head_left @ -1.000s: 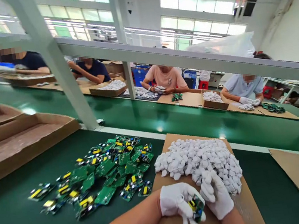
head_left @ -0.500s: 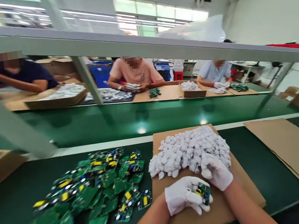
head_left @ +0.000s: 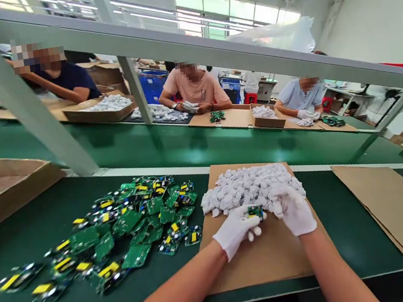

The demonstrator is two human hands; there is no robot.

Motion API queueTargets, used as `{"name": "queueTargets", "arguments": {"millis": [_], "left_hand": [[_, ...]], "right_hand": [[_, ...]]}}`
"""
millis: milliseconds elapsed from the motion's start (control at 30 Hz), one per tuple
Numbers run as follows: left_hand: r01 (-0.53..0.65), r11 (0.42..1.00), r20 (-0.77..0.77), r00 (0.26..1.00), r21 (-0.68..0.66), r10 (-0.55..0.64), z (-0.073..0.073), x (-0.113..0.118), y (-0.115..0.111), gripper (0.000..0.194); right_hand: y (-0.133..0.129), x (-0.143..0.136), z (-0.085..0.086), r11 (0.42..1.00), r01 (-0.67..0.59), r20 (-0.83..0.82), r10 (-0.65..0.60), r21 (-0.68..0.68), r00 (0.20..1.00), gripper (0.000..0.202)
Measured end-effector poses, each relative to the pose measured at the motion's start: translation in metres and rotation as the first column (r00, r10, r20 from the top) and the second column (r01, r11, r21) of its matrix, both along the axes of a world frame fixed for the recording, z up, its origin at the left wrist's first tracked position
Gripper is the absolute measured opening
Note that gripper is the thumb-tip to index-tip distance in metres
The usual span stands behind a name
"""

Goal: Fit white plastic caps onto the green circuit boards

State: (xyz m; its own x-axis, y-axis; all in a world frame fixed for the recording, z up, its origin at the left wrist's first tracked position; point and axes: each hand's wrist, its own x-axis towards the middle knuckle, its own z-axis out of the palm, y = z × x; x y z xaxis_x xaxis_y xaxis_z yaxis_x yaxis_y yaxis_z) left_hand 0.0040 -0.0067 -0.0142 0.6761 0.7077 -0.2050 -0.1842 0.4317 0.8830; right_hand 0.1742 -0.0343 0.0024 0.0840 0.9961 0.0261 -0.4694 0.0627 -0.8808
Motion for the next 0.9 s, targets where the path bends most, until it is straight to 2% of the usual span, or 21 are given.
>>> {"name": "queueTargets", "arguments": {"millis": [67,133,200,267,367,467,700,800,900], "left_hand": [[-0.042,0.995,0.101,0.994,-0.089,0.051,0.007,0.004,0.003,0.032],[-0.055,0.981,0.197,0.976,-0.186,0.092,0.012,0.008,0.008,0.037],[-0.115,0.969,0.218,0.962,-0.22,0.164,0.014,0.011,0.014,0.041],[-0.188,0.962,0.191,0.955,-0.2,0.226,0.012,0.011,0.02,0.046],[-0.206,0.968,0.129,0.966,-0.145,0.224,0.006,0.008,0.024,0.047],[-0.172,0.98,0.065,0.982,-0.097,0.179,0.002,0.003,0.023,0.043],[-0.133,0.988,0.023,0.99,-0.083,0.136,0.004,0.001,0.019,0.043],[-0.116,0.989,0.041,0.992,-0.094,0.121,0.0,0.005,0.017,0.043],[-0.158,0.985,0.038,0.986,-0.063,0.161,-0.004,0.009,0.015,0.045]], "right_hand": [[-0.003,0.005,0.011,1.0,-0.004,0.108,0.003,0.004,0.994,0.025],[-0.006,0.007,0.015,0.999,0.038,0.329,-0.044,0.026,0.943,0.026],[-0.007,0.007,0.012,0.982,0.11,0.549,-0.176,0.151,0.817,0.025],[-0.006,0.005,0.003,0.931,0.148,0.643,-0.339,0.333,0.687,0.021],[-0.004,-0.002,-0.013,0.856,0.074,0.716,-0.472,0.511,0.515,0.018],[-0.003,-0.009,-0.022,0.828,0.016,0.756,-0.52,0.561,0.399,0.027],[-0.004,-0.013,-0.02,0.755,0.051,0.724,-0.644,0.654,0.248,0.017],[-0.003,-0.012,-0.022,0.768,-0.007,0.752,-0.625,0.64,0.212,0.021],[-0.002,-0.011,-0.028,0.77,-0.071,0.768,-0.616,0.634,0.177,0.022]]}}
